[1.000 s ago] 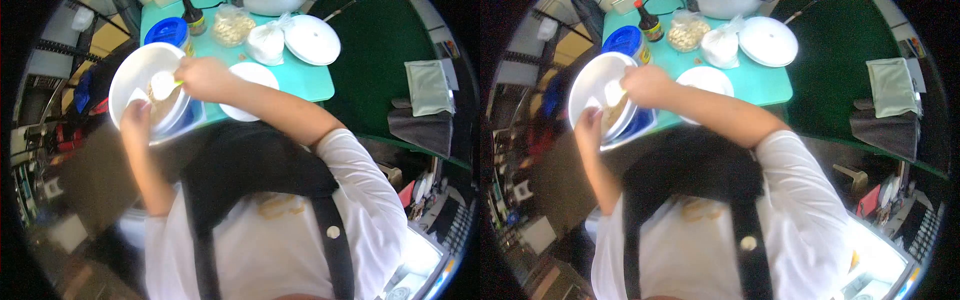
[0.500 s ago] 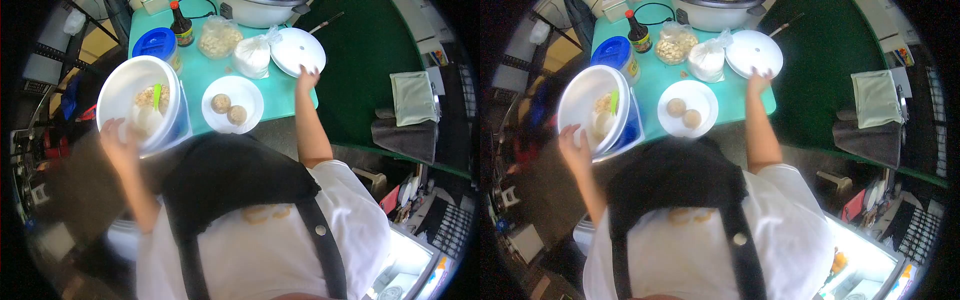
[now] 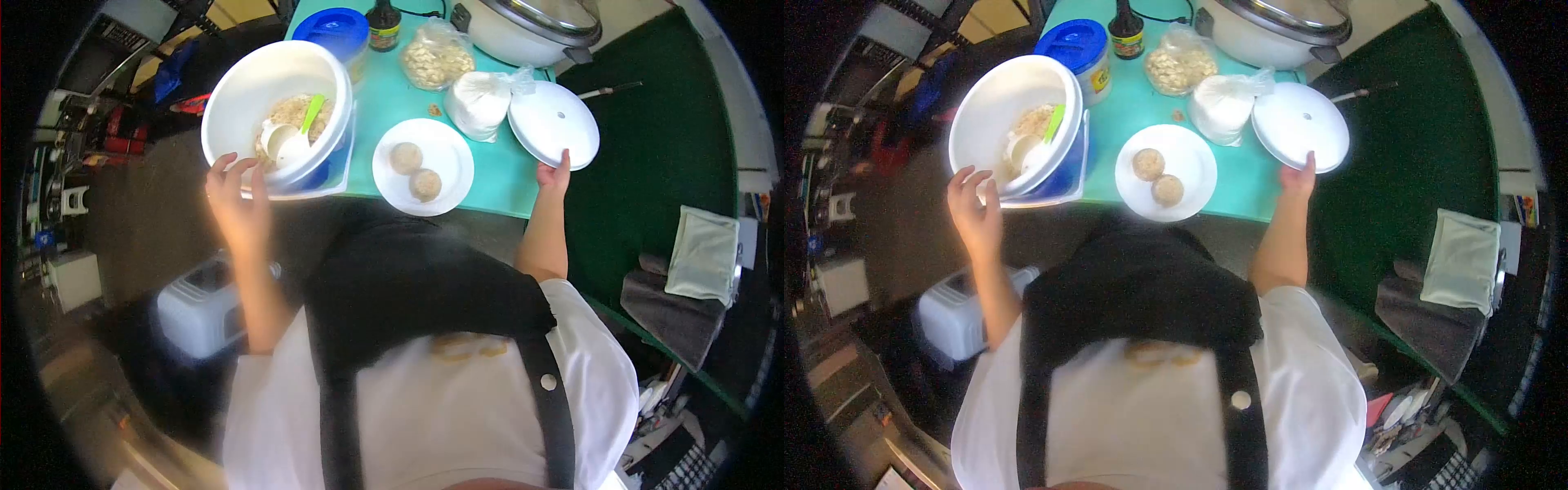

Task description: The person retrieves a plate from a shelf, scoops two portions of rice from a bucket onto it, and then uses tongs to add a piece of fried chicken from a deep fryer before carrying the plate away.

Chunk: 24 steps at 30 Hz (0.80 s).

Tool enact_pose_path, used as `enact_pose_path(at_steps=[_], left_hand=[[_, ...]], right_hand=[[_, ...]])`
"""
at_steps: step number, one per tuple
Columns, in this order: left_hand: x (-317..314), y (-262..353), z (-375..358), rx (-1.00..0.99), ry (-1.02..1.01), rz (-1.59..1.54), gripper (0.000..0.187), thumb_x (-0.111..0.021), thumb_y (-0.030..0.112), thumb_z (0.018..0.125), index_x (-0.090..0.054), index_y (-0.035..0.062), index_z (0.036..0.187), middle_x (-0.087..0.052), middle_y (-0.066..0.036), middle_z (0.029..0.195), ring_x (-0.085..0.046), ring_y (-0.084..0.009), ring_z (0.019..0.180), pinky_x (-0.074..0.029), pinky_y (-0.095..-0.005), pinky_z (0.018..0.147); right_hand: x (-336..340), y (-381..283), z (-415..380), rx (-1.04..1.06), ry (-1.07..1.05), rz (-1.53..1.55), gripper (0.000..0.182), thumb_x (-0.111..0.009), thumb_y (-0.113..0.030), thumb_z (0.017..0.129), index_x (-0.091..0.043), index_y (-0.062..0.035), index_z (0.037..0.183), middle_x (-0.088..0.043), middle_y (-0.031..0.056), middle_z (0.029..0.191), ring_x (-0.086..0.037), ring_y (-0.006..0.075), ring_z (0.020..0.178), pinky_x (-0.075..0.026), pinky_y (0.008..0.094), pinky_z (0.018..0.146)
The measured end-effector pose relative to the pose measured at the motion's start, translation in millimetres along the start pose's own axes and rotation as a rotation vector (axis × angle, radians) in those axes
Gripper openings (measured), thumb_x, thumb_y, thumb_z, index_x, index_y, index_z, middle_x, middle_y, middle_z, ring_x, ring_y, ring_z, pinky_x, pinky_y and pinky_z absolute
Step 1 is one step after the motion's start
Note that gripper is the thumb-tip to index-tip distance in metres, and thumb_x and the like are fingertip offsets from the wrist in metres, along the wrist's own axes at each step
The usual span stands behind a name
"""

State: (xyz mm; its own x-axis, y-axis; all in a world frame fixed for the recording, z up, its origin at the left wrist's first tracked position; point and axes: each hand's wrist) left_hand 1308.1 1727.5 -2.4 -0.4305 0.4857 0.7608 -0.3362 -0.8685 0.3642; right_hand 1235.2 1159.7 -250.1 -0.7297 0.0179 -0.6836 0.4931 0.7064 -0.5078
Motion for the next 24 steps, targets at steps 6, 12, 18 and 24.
enact_pose_path(at_steps=[6, 12, 18, 24], left_hand=[[9.2, -28.3, -13.4, 0.055, 0.030, -0.005, 0.019, -0.064, 0.009, 0.079, -0.063, 0.0072, 0.097, -0.053, -0.012, 0.115, -0.049, -0.0303, 0.108, -0.038, -0.0411, 0.093], [15.6, -58.9, -3.4, 0.048, 0.070, -0.021, 0.023, -0.062, 0.008, 0.083, -0.061, 0.0062, 0.106, -0.054, -0.013, 0.114, -0.051, -0.0273, 0.111, -0.042, -0.0367, 0.093], [1.5, -98.1, 30.8, 0.399, -0.113, -0.921, 0.031, -0.057, 0.019, 0.090, -0.055, -0.0005, 0.114, -0.049, -0.019, 0.126, -0.049, -0.0260, 0.115, -0.046, -0.0359, 0.091], [1.8, -89.1, 76.0, 0.648, -0.154, -1.501, 0.061, -0.030, 0.045, 0.098, -0.033, -0.0017, 0.137, -0.043, -0.021, 0.136, -0.044, -0.0317, 0.124, -0.034, -0.0443, 0.103]], right_hand=[[-10.8, -7.2, -29.2, 0.190, -0.066, 0.012, 0.052, -0.052, -0.023, 0.089, -0.039, -0.0036, 0.135, -0.047, 0.0149, 0.134, -0.045, 0.0326, 0.123, -0.033, 0.0510, 0.106], [-14.2, -33.4, -84.5, 0.381, -0.211, 0.136, 0.055, -0.044, -0.022, 0.088, -0.034, 0.0018, 0.136, -0.041, 0.0186, 0.138, -0.039, 0.0338, 0.127, -0.030, 0.0495, 0.108], [-141.0, 6.0, -208.5, 0.148, -0.411, -0.099, 0.058, -0.048, -0.026, 0.086, -0.035, 0.0001, 0.136, -0.044, 0.0183, 0.136, -0.042, 0.0341, 0.126, -0.030, 0.0512, 0.107], [-223.0, 181.1, -294.1, -0.532, -0.893, -0.297, 0.048, -0.057, -0.028, 0.086, -0.051, 0.0022, 0.122, -0.060, 0.0145, 0.116, -0.058, 0.0259, 0.106, -0.044, 0.0390, 0.097]])
Point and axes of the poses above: each hand's wrist, its own z-axis towards the middle knuckle, its own x-axis out of the back of the hand, y = z × x
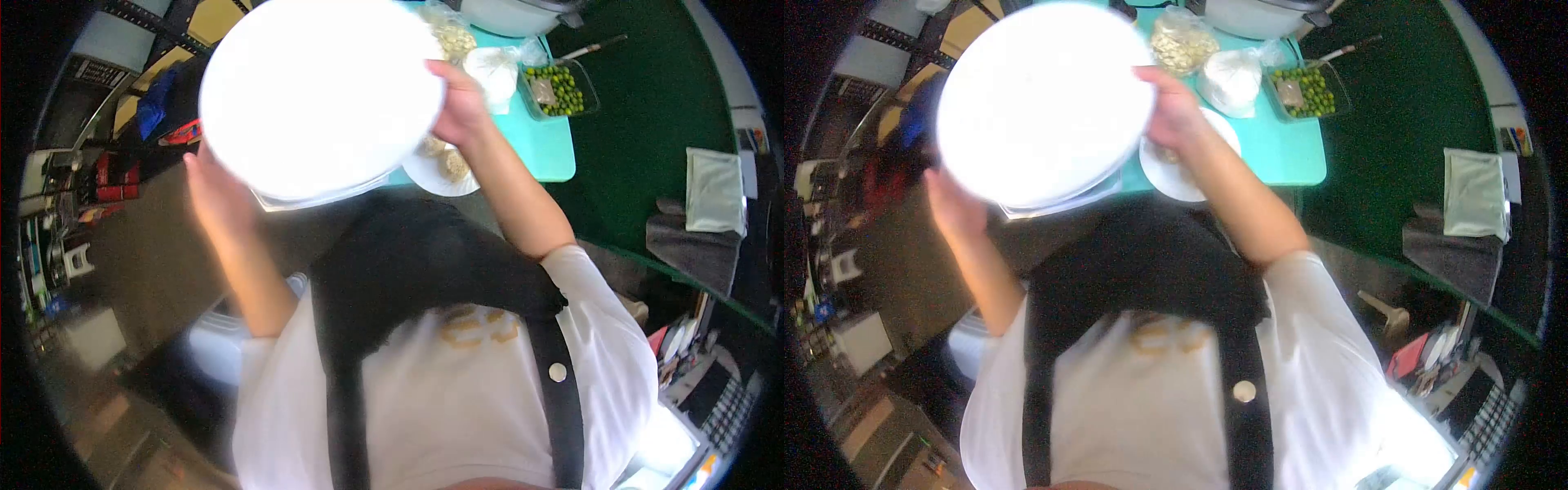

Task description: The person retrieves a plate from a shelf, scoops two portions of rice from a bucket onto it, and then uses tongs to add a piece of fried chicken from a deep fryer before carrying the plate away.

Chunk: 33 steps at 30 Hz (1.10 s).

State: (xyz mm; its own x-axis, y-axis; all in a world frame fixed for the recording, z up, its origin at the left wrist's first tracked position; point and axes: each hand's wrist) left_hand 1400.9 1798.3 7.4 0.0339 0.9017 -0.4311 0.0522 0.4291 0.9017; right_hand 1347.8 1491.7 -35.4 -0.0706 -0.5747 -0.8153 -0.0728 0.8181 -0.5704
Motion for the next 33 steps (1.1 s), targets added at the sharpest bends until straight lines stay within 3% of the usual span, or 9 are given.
enact_pose_path(at_steps=[3, 8, 15, 17, 18, 21, 24, 27, 33], left_hand=[[-1.0, 20.0, 5.5, 0.059, 0.231, -0.002, 0.050, -0.036, 0.031, 0.098, -0.039, -0.0031, 0.134, -0.047, -0.019, 0.133, -0.048, -0.0295, 0.120, -0.037, -0.0436, 0.101], [34.1, -11.6, 20.4, 0.020, 0.189, 0.514, 0.044, -0.041, 0.015, 0.095, -0.038, -0.0040, 0.134, -0.051, -0.019, 0.127, -0.053, -0.0250, 0.112, -0.042, -0.0369, 0.096], [20.9, -27.3, 7.5, -0.047, 0.078, 0.829, 0.046, -0.044, 0.013, 0.095, -0.035, -0.0058, 0.136, -0.047, -0.023, 0.130, -0.050, -0.0262, 0.116, -0.041, -0.0367, 0.097], [30.2, -37.7, -6.9, -0.298, 0.229, 0.457, 0.048, -0.045, 0.010, 0.093, -0.032, -0.0038, 0.137, -0.043, -0.022, 0.133, -0.045, -0.0270, 0.120, -0.041, -0.0389, 0.098], [32.9, -29.4, -14.4, -0.553, 0.227, 0.793, 0.045, -0.049, 0.007, 0.091, -0.036, -0.0008, 0.133, -0.044, -0.019, 0.129, -0.044, -0.0260, 0.120, -0.042, -0.0373, 0.096], [12.7, -21.1, -50.8, -0.581, 0.045, 0.496, 0.031, -0.051, 0.006, 0.089, -0.048, 0.0020, 0.120, -0.054, -0.013, 0.112, -0.053, -0.0209, 0.104, -0.047, -0.0312, 0.085], [-23.7, -42.6, -93.2, -0.001, -0.405, 0.597, 0.013, -0.053, 0.008, 0.090, -0.058, 0.0045, 0.101, -0.058, -0.003, 0.086, -0.055, -0.0112, 0.075, -0.044, -0.0226, 0.068], [-51.0, -127.8, -105.8, 0.555, -0.757, 0.636, 0.023, -0.052, 0.015, 0.093, -0.056, 0.0033, 0.112, -0.060, -0.004, 0.092, -0.057, -0.0118, 0.085, -0.046, -0.0252, 0.076], [-38.1, -341.5, -106.2, 0.287, -0.290, 1.188, 0.045, -0.060, 0.017, 0.084, -0.046, -0.0032, 0.122, -0.063, -0.017, 0.100, -0.062, -0.0259, 0.089, -0.049, -0.0370, 0.081]], right_hand=[[-35.0, 31.9, 22.7, -0.051, -0.016, -0.215, 0.049, -0.060, -0.031, 0.084, -0.054, 0.0031, 0.119, -0.060, 0.0157, 0.116, -0.058, 0.0267, 0.105, -0.044, 0.0382, 0.094], [-55.5, 37.4, 11.0, 0.309, 0.288, -1.563, 0.060, -0.067, -0.039, 0.079, -0.055, 0.0009, 0.122, -0.057, 0.0215, 0.111, -0.057, 0.0277, 0.104, -0.044, 0.0383, 0.090], [-5.4, 68.7, 9.6, 0.457, 0.483, -1.502, 0.062, -0.066, -0.038, 0.081, -0.050, -0.0026, 0.129, -0.048, 0.0198, 0.120, -0.054, 0.0241, 0.102, -0.043, 0.0356, 0.090], [12.7, 56.8, -11.1, 0.439, 0.576, -1.244, 0.058, -0.065, -0.041, 0.081, -0.057, 0.0013, 0.120, -0.054, 0.0194, 0.117, -0.056, 0.0276, 0.096, -0.046, 0.0350, 0.085], [31.3, 45.7, -24.1, 0.479, 0.598, -1.254, 0.048, -0.062, -0.036, 0.084, -0.060, 0.0009, 0.115, -0.057, 0.0156, 0.110, -0.056, 0.0233, 0.095, -0.045, 0.0329, 0.086], [115.5, 6.2, -67.4, 0.250, 0.887, -1.032, 0.035, -0.057, -0.029, 0.090, -0.065, 0.0020, 0.077, -0.060, 0.0058, 0.067, -0.055, 0.0136, 0.065, -0.044, 0.0257, 0.068], [245.9, -5.0, -101.0, 0.176, 0.966, -1.010, 0.033, -0.056, -0.026, 0.089, -0.062, 0.0002, 0.070, -0.060, 0.0059, 0.066, -0.055, 0.0139, 0.062, -0.043, 0.0264, 0.062], [313.1, -5.1, -120.2, -0.142, 1.005, -1.380, 0.027, -0.058, -0.025, 0.087, -0.066, 0.0001, 0.083, -0.059, 0.0059, 0.067, -0.055, 0.0153, 0.063, -0.044, 0.0274, 0.061], [386.3, 27.8, -87.6, -0.291, 0.875, -1.319, 0.043, -0.059, -0.030, 0.081, -0.062, -0.0023, 0.113, -0.066, 0.0212, 0.100, -0.064, 0.0320, 0.092, -0.048, 0.0396, 0.085]])
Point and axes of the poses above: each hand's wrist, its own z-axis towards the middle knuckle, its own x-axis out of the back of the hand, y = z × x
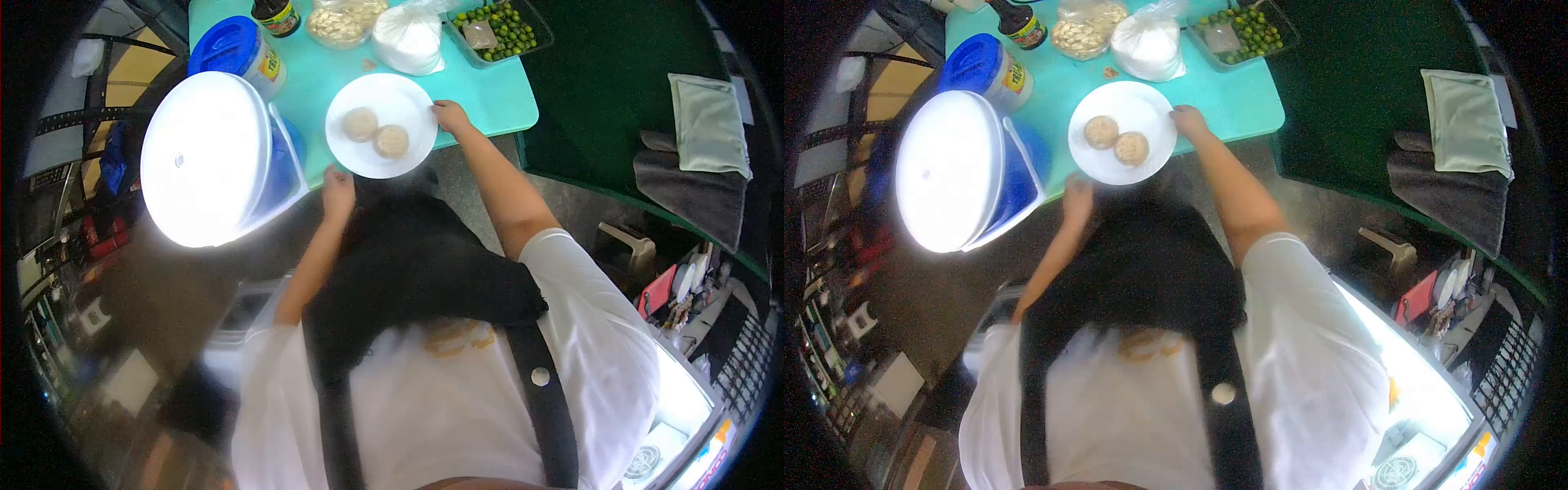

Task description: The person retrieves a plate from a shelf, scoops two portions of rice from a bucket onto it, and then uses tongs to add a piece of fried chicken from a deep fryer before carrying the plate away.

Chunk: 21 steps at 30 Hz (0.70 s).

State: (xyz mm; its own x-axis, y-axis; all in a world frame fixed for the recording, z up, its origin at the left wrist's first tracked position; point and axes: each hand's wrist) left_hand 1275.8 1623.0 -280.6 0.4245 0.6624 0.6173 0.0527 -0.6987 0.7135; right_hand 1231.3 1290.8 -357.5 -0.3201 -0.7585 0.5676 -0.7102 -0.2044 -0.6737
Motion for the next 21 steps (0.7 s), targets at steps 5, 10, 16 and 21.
enact_pose_path(at_steps=[5, 10, 16, 21], left_hand=[[-29.3, -20.3, 60.3, 0.174, -0.059, -0.187, 0.039, -0.062, 0.014, 0.081, -0.048, -0.0059, 0.112, -0.063, -0.020, 0.092, -0.063, -0.0314, 0.084, -0.049, -0.0393, 0.076], [-6.7, 5.3, 57.2, 0.179, -0.199, -0.151, 0.032, -0.059, 0.002, 0.079, -0.047, -0.0065, 0.107, -0.061, -0.019, 0.091, -0.064, -0.0324, 0.083, -0.051, -0.0405, 0.072], [-1.8, -4.1, 24.4, -0.168, -0.264, -0.117, 0.030, -0.054, -0.001, 0.082, -0.045, -0.0060, 0.110, -0.058, -0.020, 0.103, -0.059, -0.0311, 0.094, -0.046, -0.0401, 0.083], [-12.0, 10.1, -17.9, -0.202, -0.599, -0.258, 0.034, -0.051, 0.000, 0.082, -0.045, -0.0045, 0.115, -0.055, -0.021, 0.110, -0.054, -0.0314, 0.105, -0.039, -0.0404, 0.093]], right_hand=[[-8.5, -23.0, -6.7, 0.145, 0.049, -0.236, 0.033, -0.055, -0.018, 0.082, -0.062, -0.0017, 0.109, -0.066, 0.0189, 0.093, -0.064, 0.0318, 0.087, -0.050, 0.0405, 0.076], [-19.0, -6.7, -38.0, 0.090, 0.174, -0.236, 0.028, -0.053, -0.014, 0.080, -0.062, -0.0015, 0.103, -0.064, 0.0218, 0.101, -0.060, 0.0370, 0.096, -0.047, 0.0443, 0.084], [-10.5, 30.4, -148.7, -0.033, 0.397, 0.011, 0.024, -0.054, -0.015, 0.082, -0.061, -0.0011, 0.101, -0.064, 0.0206, 0.098, -0.061, 0.0359, 0.092, -0.047, 0.0427, 0.082], [9.6, 67.1, -272.8, -0.210, 0.553, 0.259, 0.026, -0.053, -0.015, 0.082, -0.059, -0.0011, 0.103, -0.061, 0.0226, 0.103, -0.058, 0.0385, 0.098, -0.045, 0.0437, 0.087]])
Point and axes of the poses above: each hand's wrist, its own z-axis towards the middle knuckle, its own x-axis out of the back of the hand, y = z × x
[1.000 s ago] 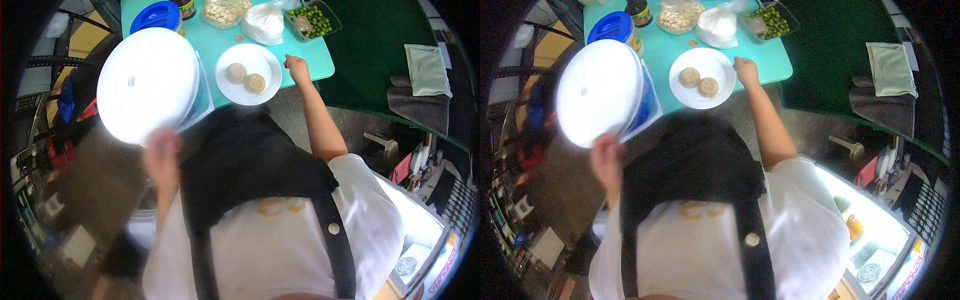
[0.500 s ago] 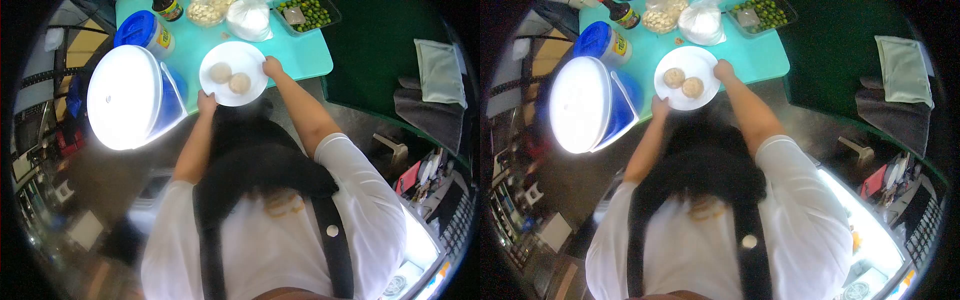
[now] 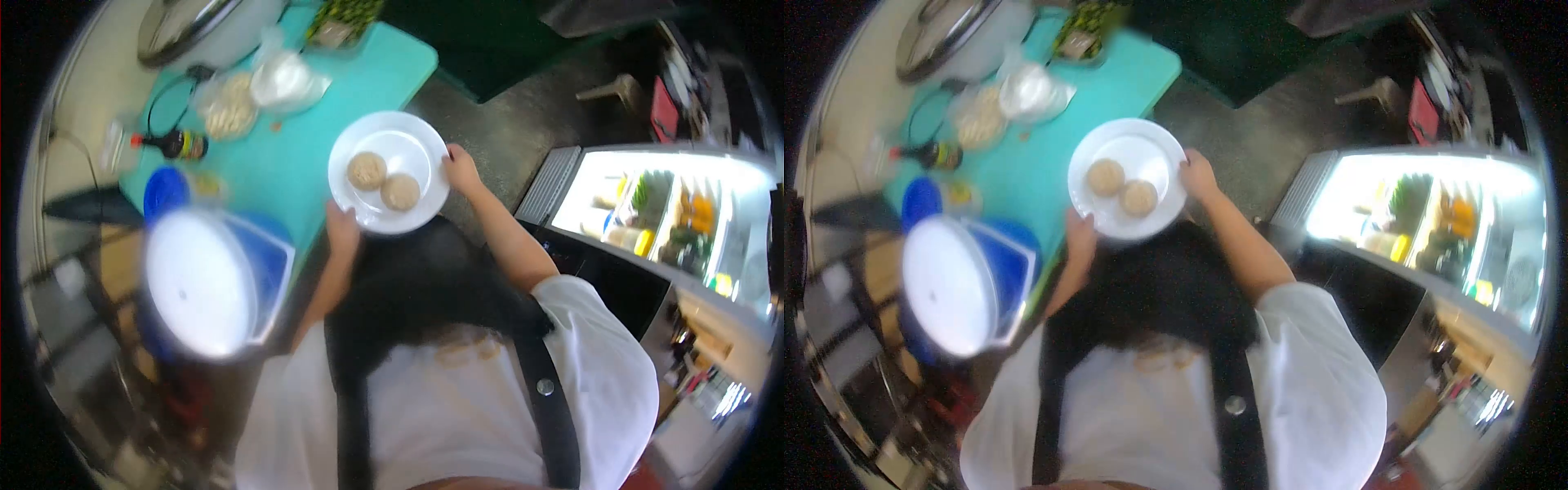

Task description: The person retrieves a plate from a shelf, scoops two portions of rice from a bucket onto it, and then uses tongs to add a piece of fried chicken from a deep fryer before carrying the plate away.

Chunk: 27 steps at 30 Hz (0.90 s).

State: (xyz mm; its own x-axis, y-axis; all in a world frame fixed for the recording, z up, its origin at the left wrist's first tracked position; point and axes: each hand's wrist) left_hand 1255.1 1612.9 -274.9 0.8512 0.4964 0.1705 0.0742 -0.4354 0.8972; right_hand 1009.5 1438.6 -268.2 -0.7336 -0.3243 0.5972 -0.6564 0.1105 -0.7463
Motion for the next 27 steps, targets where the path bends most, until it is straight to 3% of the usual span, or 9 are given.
enact_pose_path(at_steps=[6, 7, 10, 12, 13, 15, 17, 19, 27], left_hand=[[-93.2, 44.1, 6.7, -0.132, -0.395, 0.094, 0.032, -0.051, 0.002, 0.081, -0.046, -0.0043, 0.112, -0.053, -0.020, 0.112, -0.053, -0.0315, 0.107, -0.038, -0.0396, 0.095], [-116.2, 53.4, 6.8, -0.249, -0.461, 0.216, 0.037, -0.045, -0.005, 0.084, -0.038, -0.0005, 0.121, -0.053, -0.014, 0.111, -0.057, -0.0211, 0.095, -0.052, -0.0332, 0.077], [-189.8, 112.6, -24.1, -0.154, -0.627, -0.011, 0.036, -0.045, -0.005, 0.085, -0.039, -0.0003, 0.120, -0.053, -0.014, 0.110, -0.057, -0.0204, 0.094, -0.052, -0.0326, 0.077], [-250.5, 148.3, -44.9, -0.092, -0.729, 0.068, 0.035, -0.046, -0.003, 0.086, -0.039, 0.0008, 0.120, -0.054, -0.013, 0.109, -0.058, -0.0184, 0.091, -0.052, -0.0292, 0.068], [-282.5, 156.7, -54.5, -0.071, -0.762, 0.050, 0.034, -0.046, -0.003, 0.086, -0.040, 0.0012, 0.120, -0.055, -0.012, 0.107, -0.058, -0.0173, 0.089, -0.052, -0.0275, 0.063], [-338.5, 165.5, -62.4, -0.003, -0.874, -0.015, 0.034, -0.047, -0.001, 0.087, -0.041, 0.0020, 0.120, -0.057, -0.013, 0.106, -0.060, -0.0156, 0.085, -0.050, -0.0246, 0.055], [-387.2, 181.8, -66.5, 0.003, -0.930, -0.011, 0.032, -0.045, 0.000, 0.088, -0.039, 0.0031, 0.120, -0.056, -0.012, 0.104, -0.059, -0.0145, 0.079, -0.048, -0.0237, 0.051], [-447.3, 203.2, -75.7, 0.021, -0.943, -0.069, 0.031, -0.044, 0.001, 0.089, -0.037, 0.0045, 0.119, -0.056, -0.012, 0.104, -0.059, -0.0139, 0.075, -0.047, -0.0231, 0.046], [-604.9, 298.6, -61.2, 0.072, -0.968, -0.150, 0.033, -0.045, 0.002, 0.090, -0.035, 0.0048, 0.120, -0.055, -0.013, 0.105, -0.060, -0.0165, 0.079, -0.052, -0.0260, 0.053]], right_hand=[[117.1, 54.9, -74.2, -0.212, 0.317, 0.142, 0.029, -0.052, -0.015, 0.082, -0.058, -0.0002, 0.106, -0.062, 0.0241, 0.101, -0.059, 0.0388, 0.098, -0.045, 0.0421, 0.087], [139.4, 63.6, -85.8, -0.237, 0.373, 0.194, 0.029, -0.052, -0.015, 0.082, -0.058, -0.0001, 0.105, -0.062, 0.0241, 0.101, -0.059, 0.0389, 0.098, -0.045, 0.0422, 0.087], [188.7, 107.2, -108.2, -0.268, 0.527, 0.299, 0.028, -0.051, -0.014, 0.080, -0.060, 0.0001, 0.102, -0.063, 0.0234, 0.097, -0.060, 0.0372, 0.094, -0.046, 0.0414, 0.084], [247.5, 114.8, -125.4, -0.380, 0.611, 0.280, 0.026, -0.051, -0.013, 0.080, -0.061, 0.0003, 0.100, -0.064, 0.0220, 0.092, -0.062, 0.0337, 0.090, -0.047, 0.0395, 0.081], [269.1, 143.4, -125.5, -0.386, 0.616, 0.236, 0.023, -0.047, -0.007, 0.083, -0.058, 0.0020, 0.101, -0.063, 0.0110, 0.089, -0.060, 0.0183, 0.084, -0.047, 0.0316, 0.077], [317.0, 167.9, -128.1, -0.393, 0.730, 0.351, 0.023, -0.047, -0.006, 0.083, -0.060, 0.0029, 0.099, -0.063, 0.0077, 0.083, -0.060, 0.0150, 0.075, -0.047, 0.0286, 0.069], [363.4, 194.2, -119.5, -0.373, 0.805, 0.437, 0.022, -0.047, -0.006, 0.082, -0.060, 0.0032, 0.098, -0.063, 0.0064, 0.080, -0.059, 0.0134, 0.071, -0.047, 0.0273, 0.066], [411.1, 226.0, -104.4, -0.354, 0.892, 0.268, 0.021, -0.048, -0.006, 0.082, -0.061, 0.0038, 0.095, -0.062, 0.0042, 0.075, -0.057, 0.0104, 0.065, -0.046, 0.0254, 0.061], [577.3, 230.3, -27.5, -0.341, 0.878, 0.249, 0.019, -0.051, -0.005, 0.080, -0.061, 0.0022, 0.093, -0.060, 0.0025, 0.073, -0.056, 0.0088, 0.065, -0.044, 0.0245, 0.060]])
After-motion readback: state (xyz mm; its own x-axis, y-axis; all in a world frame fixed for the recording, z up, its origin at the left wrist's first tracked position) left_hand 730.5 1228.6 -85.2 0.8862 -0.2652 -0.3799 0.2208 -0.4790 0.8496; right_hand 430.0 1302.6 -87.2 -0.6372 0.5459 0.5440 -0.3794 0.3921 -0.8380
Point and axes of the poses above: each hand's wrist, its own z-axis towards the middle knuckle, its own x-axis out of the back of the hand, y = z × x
